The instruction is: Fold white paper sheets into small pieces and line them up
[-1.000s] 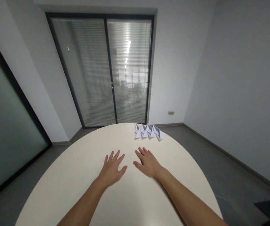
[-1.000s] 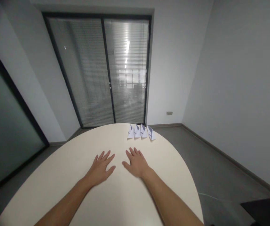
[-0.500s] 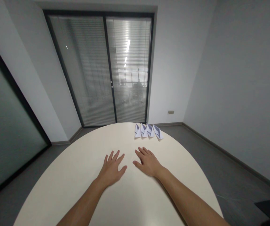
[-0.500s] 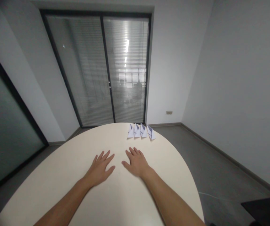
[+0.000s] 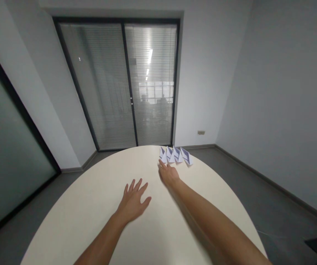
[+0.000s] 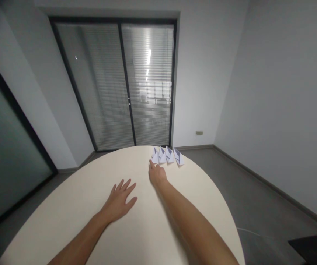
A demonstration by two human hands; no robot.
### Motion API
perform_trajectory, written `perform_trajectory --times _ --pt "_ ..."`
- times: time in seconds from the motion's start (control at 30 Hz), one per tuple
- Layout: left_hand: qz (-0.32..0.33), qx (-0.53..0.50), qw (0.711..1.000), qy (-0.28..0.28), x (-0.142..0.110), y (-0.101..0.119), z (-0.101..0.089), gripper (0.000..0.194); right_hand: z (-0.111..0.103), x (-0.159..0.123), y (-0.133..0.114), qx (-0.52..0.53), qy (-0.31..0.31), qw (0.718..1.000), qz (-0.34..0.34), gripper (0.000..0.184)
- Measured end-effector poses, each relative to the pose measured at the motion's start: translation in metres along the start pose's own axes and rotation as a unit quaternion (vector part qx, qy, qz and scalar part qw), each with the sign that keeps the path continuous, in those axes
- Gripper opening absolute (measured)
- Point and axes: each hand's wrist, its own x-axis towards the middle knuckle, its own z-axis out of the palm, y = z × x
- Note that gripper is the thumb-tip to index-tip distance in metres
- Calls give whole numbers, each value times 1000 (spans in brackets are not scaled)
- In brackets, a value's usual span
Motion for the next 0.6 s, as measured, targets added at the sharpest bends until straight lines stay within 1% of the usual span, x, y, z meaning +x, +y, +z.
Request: perform_trajectory --times 0.07,0.13,0.3,0.43,0.53,0.6 --pt "2 0 1000 3 0 -1 0 62 2 10 -3 -7 -5 1000 8 50" --pt "1 0 1000 4 1 -2 1 61 6 14 -7 -8 -1 1000 13 46" --pt "-5 0 1000 -6 0 -1 1 62 10 4 -8 -6 28 1000 4 39" --pt "-7 -2 1000 -7 -1 1 0 62 10 -2 1 -1 53 999 -2 43" --pt "-4 -12 1000 -2 -1 -1 0 62 11 2 7 13 40 999 6 49" --pt "0 -20 1000 3 -1 -2 1 62 14 8 7 19 28 999 15 50"
